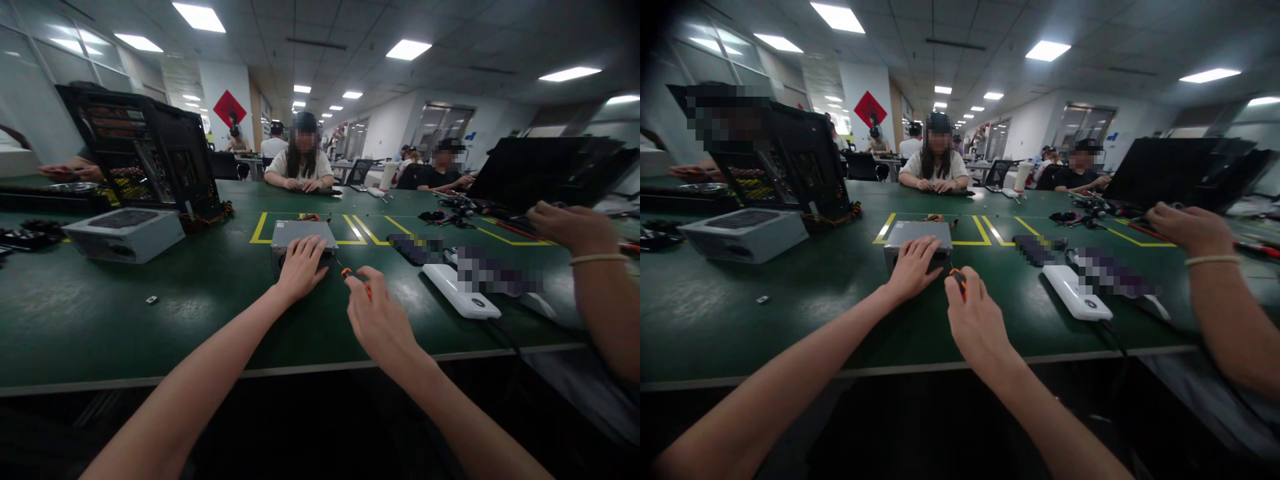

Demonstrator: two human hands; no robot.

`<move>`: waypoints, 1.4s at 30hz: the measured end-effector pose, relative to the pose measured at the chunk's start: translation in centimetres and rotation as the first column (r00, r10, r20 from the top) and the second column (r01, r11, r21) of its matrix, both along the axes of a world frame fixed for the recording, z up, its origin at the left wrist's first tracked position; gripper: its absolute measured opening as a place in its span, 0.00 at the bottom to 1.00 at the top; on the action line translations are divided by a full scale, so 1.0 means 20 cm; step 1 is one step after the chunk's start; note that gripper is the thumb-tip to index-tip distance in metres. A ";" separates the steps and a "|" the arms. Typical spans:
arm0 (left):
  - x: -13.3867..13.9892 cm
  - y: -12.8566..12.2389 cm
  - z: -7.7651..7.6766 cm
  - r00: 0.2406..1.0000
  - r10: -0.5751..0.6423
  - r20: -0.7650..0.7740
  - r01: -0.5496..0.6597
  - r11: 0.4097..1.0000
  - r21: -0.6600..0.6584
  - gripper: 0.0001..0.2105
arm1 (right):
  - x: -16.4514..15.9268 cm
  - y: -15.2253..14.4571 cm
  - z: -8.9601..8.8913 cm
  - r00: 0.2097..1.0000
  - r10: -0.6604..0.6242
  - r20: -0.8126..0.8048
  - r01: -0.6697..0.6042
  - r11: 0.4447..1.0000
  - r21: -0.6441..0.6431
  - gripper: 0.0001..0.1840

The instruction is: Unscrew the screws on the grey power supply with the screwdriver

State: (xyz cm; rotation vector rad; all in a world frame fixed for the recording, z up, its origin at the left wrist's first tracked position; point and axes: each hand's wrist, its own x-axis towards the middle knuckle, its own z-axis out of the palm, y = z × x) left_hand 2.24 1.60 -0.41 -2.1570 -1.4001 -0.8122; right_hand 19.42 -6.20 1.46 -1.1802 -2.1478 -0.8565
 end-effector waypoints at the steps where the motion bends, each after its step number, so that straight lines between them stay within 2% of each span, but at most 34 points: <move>1: 0.00 0.02 -0.01 1.000 0.017 0.014 -0.017 1.000 -0.011 0.23 | 0.00 0.00 -0.01 0.999 0.038 0.026 -0.039 0.999 0.018 0.12; 3: 0.01 0.04 -0.02 0.998 0.049 0.045 -0.048 0.999 -0.020 0.20 | 0.00 0.02 -0.02 0.998 0.041 0.048 -0.045 0.996 0.071 0.11; 5: 0.01 0.04 -0.03 0.996 0.059 0.063 -0.057 0.998 -0.020 0.19 | 0.00 0.03 -0.02 1.000 -0.026 0.001 0.026 0.993 0.118 0.09; 8: 0.01 0.04 -0.02 0.996 0.055 0.076 -0.053 0.998 -0.025 0.19 | -0.01 0.02 0.00 0.995 -0.061 -0.076 0.066 0.995 0.073 0.10; 11: 0.01 0.04 -0.02 0.993 0.067 0.093 -0.063 0.997 -0.039 0.19 | -0.03 0.00 -0.01 0.998 0.056 -0.025 -0.055 0.998 0.020 0.11; 14: -0.01 0.03 -0.02 0.992 0.075 0.106 -0.070 0.997 -0.044 0.19 | -0.04 0.02 -0.02 0.987 0.148 0.057 -0.153 0.983 0.103 0.11; 17: -0.03 0.03 -0.02 0.990 0.084 0.113 -0.079 0.996 -0.051 0.20 | -0.04 0.06 -0.02 0.990 0.144 0.010 -0.142 0.966 0.217 0.06; 19: -0.05 0.02 -0.02 0.989 0.094 0.114 -0.088 0.994 -0.058 0.20 | -0.04 0.09 -0.02 0.986 0.165 -0.027 -0.154 0.962 0.225 0.08; 22: -0.07 0.02 -0.02 0.989 0.102 0.110 -0.096 0.994 -0.057 0.21 | -0.04 0.11 -0.05 0.963 0.260 -0.062 -0.244 0.950 0.192 0.09; 26: -0.07 0.02 -0.03 0.989 0.091 0.116 -0.087 0.995 -0.040 0.21 | -0.02 0.14 -0.08 0.929 0.368 -0.037 -0.351 0.908 0.229 0.10; 29: -0.06 0.02 -0.03 0.987 0.085 0.136 -0.081 0.996 -0.037 0.20 | 0.00 0.15 -0.07 0.953 0.291 -0.077 -0.261 0.927 0.270 0.08; 31: -0.05 0.02 -0.03 0.985 0.087 0.152 -0.084 0.996 -0.029 0.18 | 0.01 0.14 -0.06 0.961 0.238 -0.143 -0.203 0.954 0.222 0.08; 34: -0.05 0.02 -0.02 0.981 0.089 0.170 -0.086 0.996 -0.024 0.16 | 0.00 0.11 -0.06 0.956 0.256 -0.147 -0.236 0.961 0.141 0.09; 36: -0.04 0.02 -0.02 0.979 0.095 0.180 -0.091 0.995 -0.029 0.16 | 0.00 0.10 -0.07 0.955 0.280 -0.100 -0.264 0.953 0.150 0.09; 39: -0.04 0.02 -0.02 0.976 0.109 0.190 -0.105 0.994 -0.032 0.15 | 0.00 0.11 -0.08 0.969 0.235 -0.079 -0.213 0.953 0.216 0.06; 42: -0.03 0.03 -0.01 0.975 0.121 0.187 -0.115 0.992 -0.043 0.15 | 0.00 0.11 -0.08 0.974 0.196 -0.116 -0.170 0.965 0.197 0.10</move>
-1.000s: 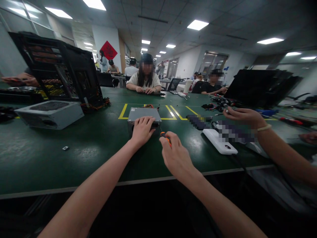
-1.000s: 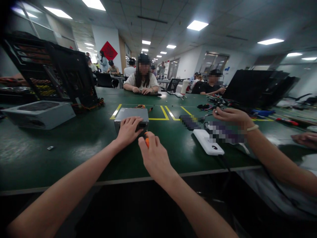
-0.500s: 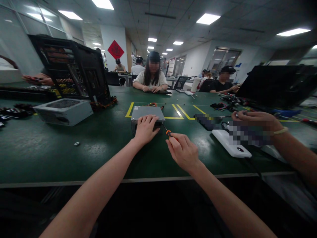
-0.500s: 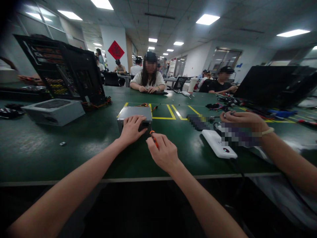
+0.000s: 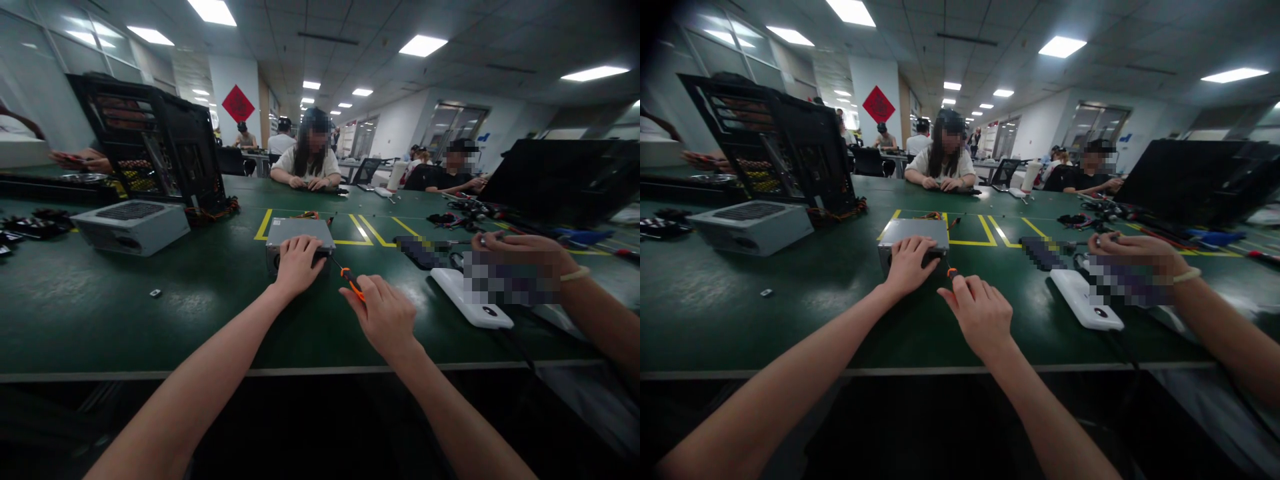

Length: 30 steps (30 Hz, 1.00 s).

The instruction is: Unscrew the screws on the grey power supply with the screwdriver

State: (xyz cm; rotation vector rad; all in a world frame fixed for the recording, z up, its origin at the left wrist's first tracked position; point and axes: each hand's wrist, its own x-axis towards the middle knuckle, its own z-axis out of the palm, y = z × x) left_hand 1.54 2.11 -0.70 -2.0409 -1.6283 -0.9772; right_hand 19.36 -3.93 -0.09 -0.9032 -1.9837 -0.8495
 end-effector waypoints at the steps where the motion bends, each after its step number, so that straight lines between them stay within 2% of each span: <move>1: 0.00 0.00 0.00 1.000 0.004 -0.001 -0.004 1.000 -0.006 0.15 | 0.00 0.00 0.00 1.000 0.017 -0.003 -0.017 1.000 -0.020 0.10; 3: 0.01 0.00 0.00 1.000 0.011 -0.002 -0.011 1.000 -0.015 0.14 | -0.01 0.00 -0.01 0.997 0.077 0.018 -0.076 0.997 -0.034 0.11; 5: 0.01 0.01 0.00 1.000 0.015 -0.003 -0.015 1.000 -0.014 0.14 | -0.01 0.01 -0.01 0.992 0.114 0.048 -0.115 0.993 0.010 0.12; 8: 0.03 0.01 0.00 0.999 0.043 0.008 -0.043 0.999 -0.003 0.15 | -0.01 0.02 0.00 0.996 0.083 0.037 -0.085 0.995 0.056 0.10; 10: 0.04 0.01 0.00 0.997 0.073 0.016 -0.074 0.997 0.005 0.16 | -0.01 0.03 0.01 0.996 0.091 0.010 -0.091 0.995 0.032 0.10; 13: 0.06 0.01 0.00 0.995 0.099 0.016 -0.100 0.995 0.018 0.15 | 0.00 0.05 0.00 0.983 0.185 0.003 -0.185 0.983 0.000 0.12; 15: 0.06 0.01 0.01 0.994 0.109 0.014 -0.110 0.994 0.023 0.14 | 0.01 0.08 0.00 0.976 0.216 0.037 -0.218 0.975 0.039 0.14; 19: 0.06 0.02 0.01 0.993 0.115 0.018 -0.115 0.993 0.013 0.14 | 0.05 0.14 0.00 0.982 0.186 0.044 -0.191 0.967 0.169 0.12; 23: 0.06 0.02 0.01 0.993 0.117 0.022 -0.117 0.993 0.011 0.14 | 0.06 0.16 -0.03 0.977 0.204 -0.060 -0.198 0.975 0.096 0.12; 25: 0.06 0.02 0.01 0.993 0.114 0.026 -0.114 0.993 0.007 0.14 | 0.05 0.16 -0.04 0.978 0.206 -0.023 -0.203 0.975 0.090 0.11; 28: 0.06 0.02 0.01 0.993 0.108 0.036 -0.108 0.994 -0.007 0.13 | 0.04 0.15 -0.05 0.976 0.209 0.054 -0.215 0.966 0.146 0.10; 30: 0.06 0.02 0.01 0.994 0.104 0.040 -0.104 0.995 -0.011 0.13 | 0.03 0.14 -0.05 0.976 0.216 0.036 -0.219 0.964 0.149 0.11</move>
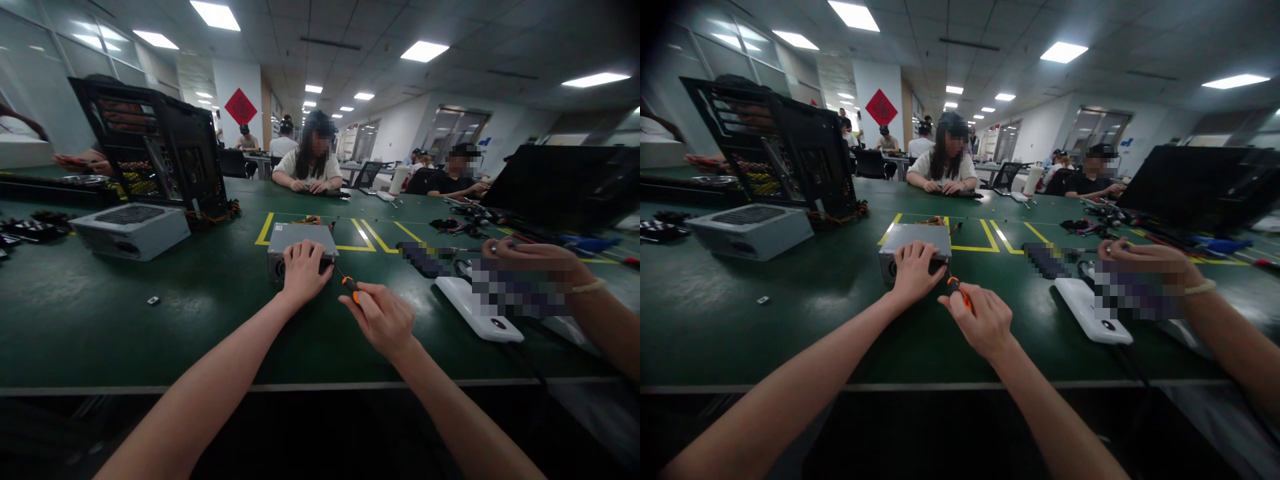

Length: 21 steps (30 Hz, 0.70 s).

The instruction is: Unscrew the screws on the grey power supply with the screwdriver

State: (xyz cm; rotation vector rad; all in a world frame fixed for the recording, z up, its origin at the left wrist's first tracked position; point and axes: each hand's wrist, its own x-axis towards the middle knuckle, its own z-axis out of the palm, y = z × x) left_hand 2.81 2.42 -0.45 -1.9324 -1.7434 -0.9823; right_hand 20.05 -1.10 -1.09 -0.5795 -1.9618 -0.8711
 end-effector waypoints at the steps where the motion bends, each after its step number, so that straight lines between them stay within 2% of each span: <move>1: 0.00 0.00 0.00 1.000 -0.002 0.002 0.002 1.000 0.000 0.13 | -0.01 0.00 0.00 1.000 0.004 -0.014 -0.004 1.000 -0.019 0.11; 4: 0.00 0.00 0.00 1.000 -0.003 0.004 0.003 1.000 0.010 0.13 | -0.02 -0.01 0.00 1.000 0.027 0.006 -0.027 0.998 -0.059 0.13; 7: -0.01 0.00 -0.01 1.000 0.004 0.006 -0.004 1.000 0.016 0.13 | -0.03 -0.02 0.00 0.998 0.035 0.046 -0.035 0.999 0.006 0.15; 9: 0.00 0.00 -0.01 1.000 0.010 0.007 -0.010 1.000 0.015 0.13 | -0.03 -0.02 0.00 1.000 0.021 0.011 -0.021 1.000 0.019 0.14; 13: 0.00 0.00 -0.01 1.000 0.008 0.004 -0.008 1.000 0.019 0.13 | -0.02 -0.02 -0.01 0.999 0.041 -0.010 -0.042 0.998 -0.042 0.15; 18: 0.01 0.00 -0.01 1.000 0.016 0.012 -0.016 1.000 0.023 0.12 | -0.02 -0.02 0.00 0.999 0.023 -0.025 -0.022 1.000 0.014 0.14; 21: 0.01 0.00 -0.01 1.000 0.008 0.012 -0.008 1.000 0.027 0.13 | -0.02 -0.03 0.00 0.999 0.024 -0.037 -0.025 0.999 -0.026 0.14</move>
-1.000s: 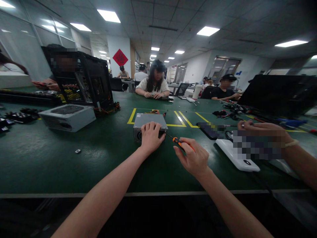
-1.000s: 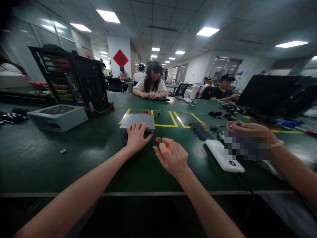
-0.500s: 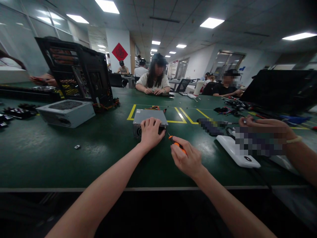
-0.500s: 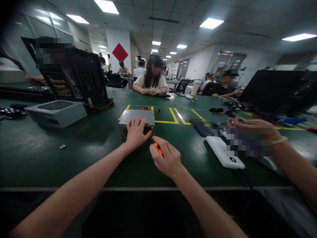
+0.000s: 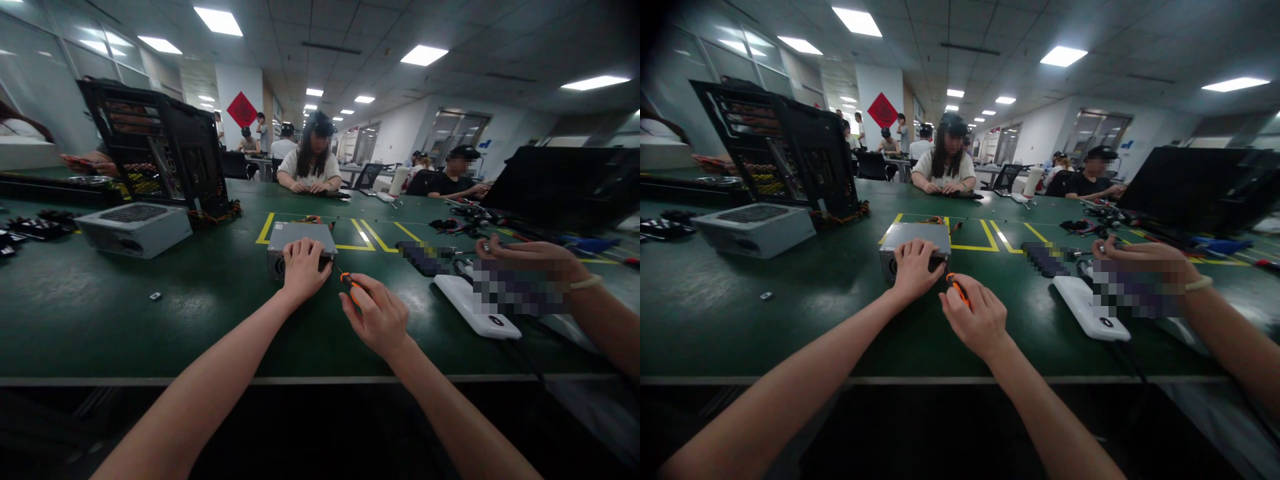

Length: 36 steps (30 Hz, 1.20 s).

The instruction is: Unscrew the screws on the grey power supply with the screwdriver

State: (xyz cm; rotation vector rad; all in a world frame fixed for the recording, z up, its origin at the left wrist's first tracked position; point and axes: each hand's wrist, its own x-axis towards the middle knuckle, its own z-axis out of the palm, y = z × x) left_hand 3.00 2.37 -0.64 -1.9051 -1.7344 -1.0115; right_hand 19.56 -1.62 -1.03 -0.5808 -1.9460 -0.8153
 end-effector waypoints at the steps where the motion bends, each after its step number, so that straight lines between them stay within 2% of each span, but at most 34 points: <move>1: 0.00 0.00 0.00 1.000 -0.001 0.000 0.001 1.000 0.003 0.13 | 0.00 0.00 0.00 1.000 0.012 0.014 -0.012 1.000 -0.011 0.15; 5: 0.00 0.00 0.00 1.000 0.000 -0.001 0.000 1.000 0.012 0.13 | 0.01 0.00 -0.01 0.997 0.041 0.062 -0.044 0.998 0.044 0.20; 10: 0.00 0.00 -0.01 1.000 -0.003 -0.007 0.003 1.000 0.011 0.14 | 0.00 0.00 -0.01 0.999 0.010 0.036 -0.011 1.000 0.025 0.16; 14: -0.01 0.00 -0.01 1.000 -0.012 0.006 0.012 1.000 0.006 0.13 | -0.01 0.00 -0.01 0.999 0.033 0.044 -0.034 0.999 0.017 0.17; 17: 0.00 -0.01 -0.01 1.000 -0.006 0.013 0.006 1.000 -0.007 0.13 | 0.00 0.00 -0.01 1.000 0.003 0.009 -0.003 0.999 0.038 0.16; 21: 0.00 0.00 -0.01 1.000 0.005 0.000 -0.005 1.000 0.012 0.14 | -0.01 0.00 -0.01 1.000 0.009 0.009 -0.009 1.000 0.004 0.17; 27: 0.00 0.00 -0.01 1.000 0.006 0.007 -0.006 1.000 0.019 0.13 | -0.01 0.00 -0.01 0.999 -0.030 -0.036 0.031 0.999 0.033 0.17; 31: 0.00 0.00 -0.01 1.000 0.004 0.006 -0.004 1.000 0.027 0.13 | -0.01 0.00 -0.01 1.000 0.006 -0.004 -0.006 1.000 0.013 0.18; 36: 0.00 0.00 -0.01 1.000 0.003 0.015 -0.003 1.000 0.010 0.12 | 0.00 0.00 -0.01 1.000 -0.020 -0.017 0.020 0.999 0.043 0.16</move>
